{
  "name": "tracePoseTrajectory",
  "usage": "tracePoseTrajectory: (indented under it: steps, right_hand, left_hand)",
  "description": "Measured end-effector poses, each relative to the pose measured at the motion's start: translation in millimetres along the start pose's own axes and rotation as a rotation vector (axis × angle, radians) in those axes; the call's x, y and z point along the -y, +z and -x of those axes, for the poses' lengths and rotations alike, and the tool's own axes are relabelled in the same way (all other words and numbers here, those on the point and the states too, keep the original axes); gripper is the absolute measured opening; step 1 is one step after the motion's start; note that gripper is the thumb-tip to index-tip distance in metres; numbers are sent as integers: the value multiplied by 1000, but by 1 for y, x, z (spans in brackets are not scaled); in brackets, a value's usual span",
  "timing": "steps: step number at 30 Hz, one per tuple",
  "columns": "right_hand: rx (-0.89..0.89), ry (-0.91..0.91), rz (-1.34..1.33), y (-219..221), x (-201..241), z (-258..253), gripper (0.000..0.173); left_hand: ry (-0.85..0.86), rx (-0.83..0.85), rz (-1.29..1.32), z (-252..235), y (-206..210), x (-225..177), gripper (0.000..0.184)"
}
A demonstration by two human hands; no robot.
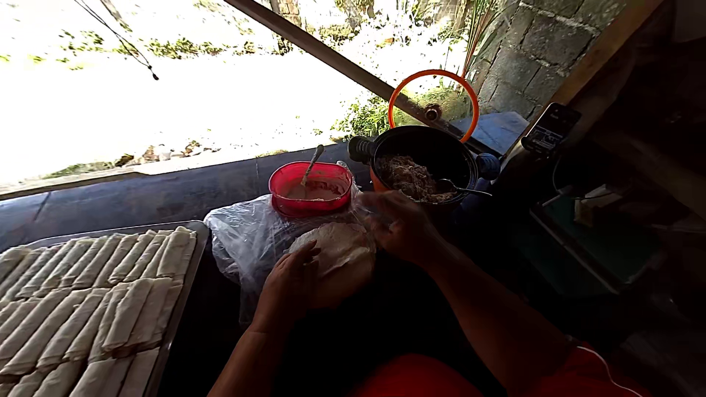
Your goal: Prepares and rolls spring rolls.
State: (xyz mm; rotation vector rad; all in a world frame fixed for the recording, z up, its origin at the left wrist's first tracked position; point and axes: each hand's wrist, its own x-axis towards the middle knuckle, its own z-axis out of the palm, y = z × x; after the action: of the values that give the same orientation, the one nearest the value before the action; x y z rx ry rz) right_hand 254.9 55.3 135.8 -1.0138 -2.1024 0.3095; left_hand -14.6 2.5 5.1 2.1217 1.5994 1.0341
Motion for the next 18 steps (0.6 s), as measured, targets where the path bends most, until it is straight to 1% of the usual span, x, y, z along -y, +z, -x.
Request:
tracePoseTrajectory:
  steps: [2, 3, 4, 6, 9, 12, 15, 18]
  right_hand:
    - [-65, 71, 201, -45, 1, -30, 36]
    - [-77, 147, 285, -64, -5, -43, 33]
    - [-49, 251, 354, -79, -14, -54, 28]
    - [65, 436, 456, -96, -35, -71, 21]
    - [251, 577, 540, -97, -66, -82, 20]
    - [360, 590, 541, -81, -92, -84, 21]
    - [440, 590, 528, -71, -95, -89, 25]
    - [484, 603, 512, -66, -97, -94, 27]
  left_hand:
    - [-3, -32, -5, 4, 3, 1, 40]
    - [3, -46, -3, 4, 4, 1, 39]
    - [4, -56, -2, 3, 4, 1, 38]
    - [-7, -63, 15, 1, 3, 1, 39]
    - [-32, -42, 10, 0, 3, 0, 41]
    - [-25, -37, 1, 0, 4, 3, 41]
    - [-42, -33, 29, -2, 3, 2, 42]
    - [-58, -26, 43, -3, 3, 1, 42]
